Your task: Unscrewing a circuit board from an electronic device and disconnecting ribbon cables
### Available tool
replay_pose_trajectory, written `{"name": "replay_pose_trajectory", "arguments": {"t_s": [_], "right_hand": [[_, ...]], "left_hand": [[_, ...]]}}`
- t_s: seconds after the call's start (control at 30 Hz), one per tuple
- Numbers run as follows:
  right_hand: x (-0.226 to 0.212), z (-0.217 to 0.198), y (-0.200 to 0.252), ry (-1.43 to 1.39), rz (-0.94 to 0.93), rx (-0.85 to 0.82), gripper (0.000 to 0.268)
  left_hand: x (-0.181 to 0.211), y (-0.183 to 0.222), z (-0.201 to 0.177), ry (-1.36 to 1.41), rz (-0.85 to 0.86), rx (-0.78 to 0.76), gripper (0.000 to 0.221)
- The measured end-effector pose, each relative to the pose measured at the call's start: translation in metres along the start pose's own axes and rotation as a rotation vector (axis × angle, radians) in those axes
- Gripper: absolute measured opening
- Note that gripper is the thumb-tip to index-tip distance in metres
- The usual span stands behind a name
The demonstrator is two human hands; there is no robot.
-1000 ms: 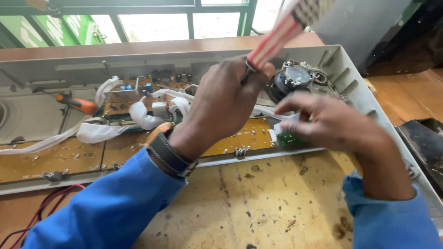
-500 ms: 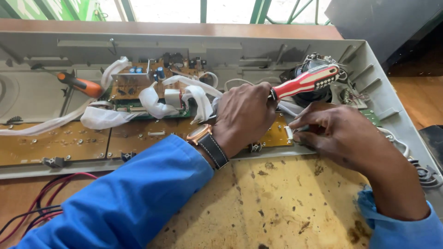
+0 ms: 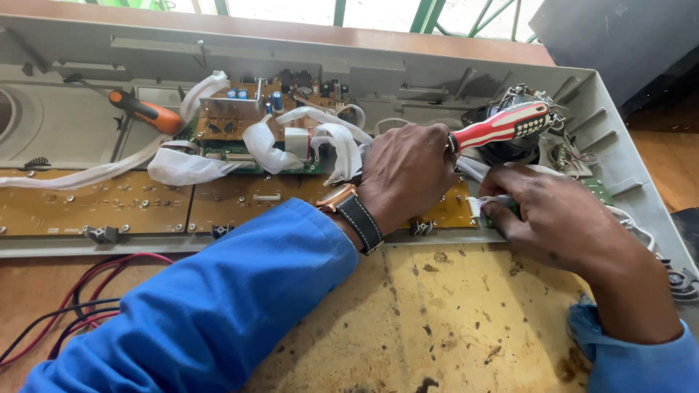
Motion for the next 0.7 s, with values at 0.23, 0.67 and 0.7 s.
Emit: {"name": "replay_pose_trajectory", "arguments": {"t_s": [0.23, 0.67, 0.7], "right_hand": [[-0.003, -0.016, 0.003, -0.309, 0.102, -0.061, 0.021], [0.011, -0.003, -0.006, -0.596, 0.107, 0.041, 0.014], [0.016, -0.001, -0.008, -0.627, 0.119, 0.032, 0.015]], "left_hand": [[0.000, -0.002, 0.002, 0.012, -0.002, 0.015, 0.025], [-0.009, -0.002, 0.009, 0.022, 0.059, 0.084, 0.027], [-0.009, -0.002, 0.009, 0.025, 0.046, 0.072, 0.025]]}}
Point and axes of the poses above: each hand's wrist, its own y-axis away from the middle knuckle, its own z-axis out of the palm, x = y × z, the point moved 2 cm from there along -y, towards the middle knuckle, and after that the axes turned 4 degrees about -z, right-handed, at the moved point
